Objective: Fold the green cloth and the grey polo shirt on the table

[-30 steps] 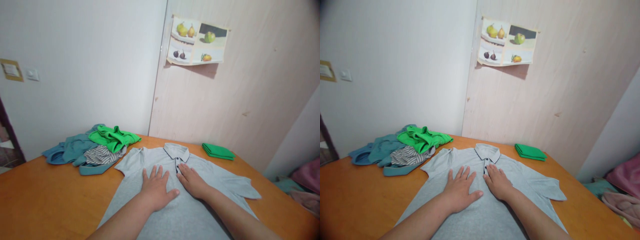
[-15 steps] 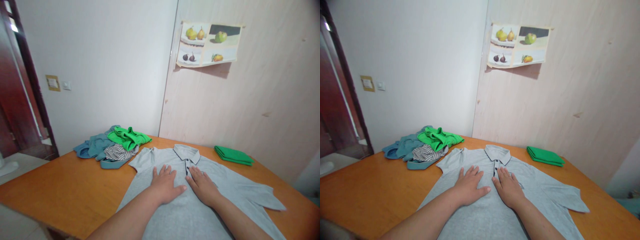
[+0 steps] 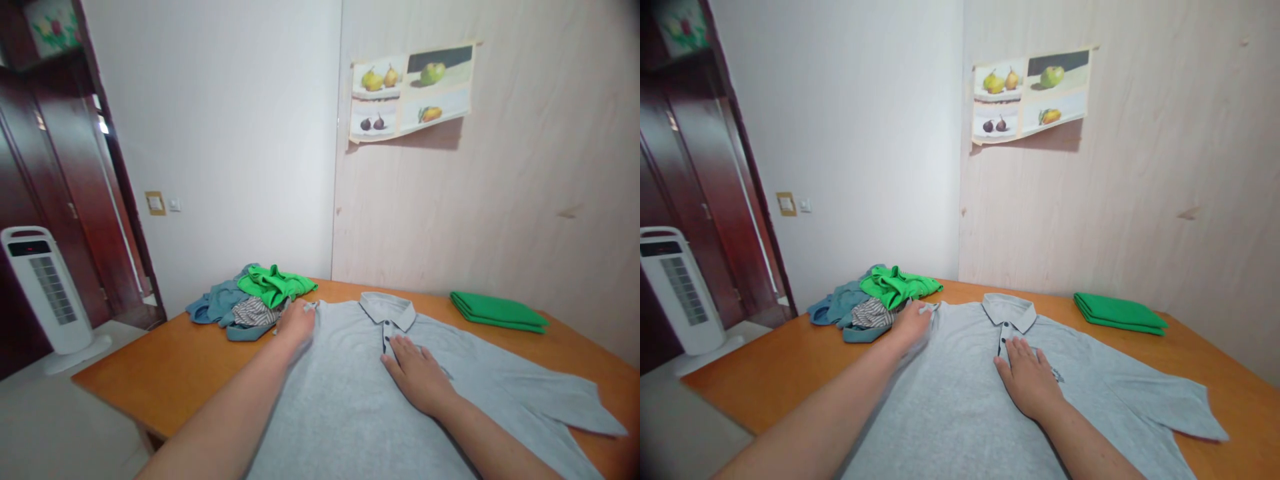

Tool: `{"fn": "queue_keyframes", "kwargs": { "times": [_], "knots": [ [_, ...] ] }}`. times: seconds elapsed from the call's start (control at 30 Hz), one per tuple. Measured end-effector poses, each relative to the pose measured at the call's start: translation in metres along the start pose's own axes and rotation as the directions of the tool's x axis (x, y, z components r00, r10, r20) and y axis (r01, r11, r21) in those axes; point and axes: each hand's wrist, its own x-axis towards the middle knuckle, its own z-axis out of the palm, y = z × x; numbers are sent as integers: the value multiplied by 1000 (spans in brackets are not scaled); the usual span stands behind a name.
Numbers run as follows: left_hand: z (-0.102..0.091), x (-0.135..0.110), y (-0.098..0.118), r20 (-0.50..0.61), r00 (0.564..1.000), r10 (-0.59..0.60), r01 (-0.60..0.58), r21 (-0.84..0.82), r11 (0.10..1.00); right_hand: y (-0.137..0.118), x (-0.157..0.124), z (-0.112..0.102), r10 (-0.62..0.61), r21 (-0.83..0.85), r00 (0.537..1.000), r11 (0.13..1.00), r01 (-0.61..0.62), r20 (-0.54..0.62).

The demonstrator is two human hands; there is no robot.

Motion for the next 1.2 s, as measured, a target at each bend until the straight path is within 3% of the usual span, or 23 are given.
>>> {"fn": "queue_keyframes", "kwargs": {
  "times": [0.17, 0.33, 0.5, 0.67, 0.77, 0.93, 1.03, 1.13, 1.2],
  "knots": [
    [-4, 9, -24, -35, 994, -106, 111, 170, 979, 0, 1, 3, 2, 27, 1000, 1000, -1, -17],
    [0, 10, -28, -30, 987, -160, 162, 239, 957, 0, 1, 3, -1, 53, 1000, 999, 3, -28],
    [-9, 5, -25, -61, 993, -105, 116, 233, 966, -1, 1, 3, 5, 48, 1000, 999, -4, -22],
    [-30, -12, -28, -150, 987, 58, 2, 371, 929, -2, 0, 2, 4, 61, 1000, 998, -2, -27],
    [-39, -19, -31, -100, 989, 105, -41, 500, 865, -2, 0, 2, 1, 63, 999, 998, 1, -32],
    [-41, -23, -21, -109, 970, 219, -126, 547, 828, -3, 1, 3, 12, 66, 999, 998, -10, -37],
    [-32, -27, -2, -44, 930, 364, -297, 492, 818, -3, 1, 3, 12, 67, 999, 998, -9, -36],
    [-18, -33, 18, 86, 841, 534, -527, 355, 772, -3, 1, 3, 10, 80, 999, 997, -7, -34],
    [-10, -35, 26, 195, 796, 573, -605, 284, 744, -3, 1, 3, 11, 84, 999, 996, -8, -33]
  ]
}}
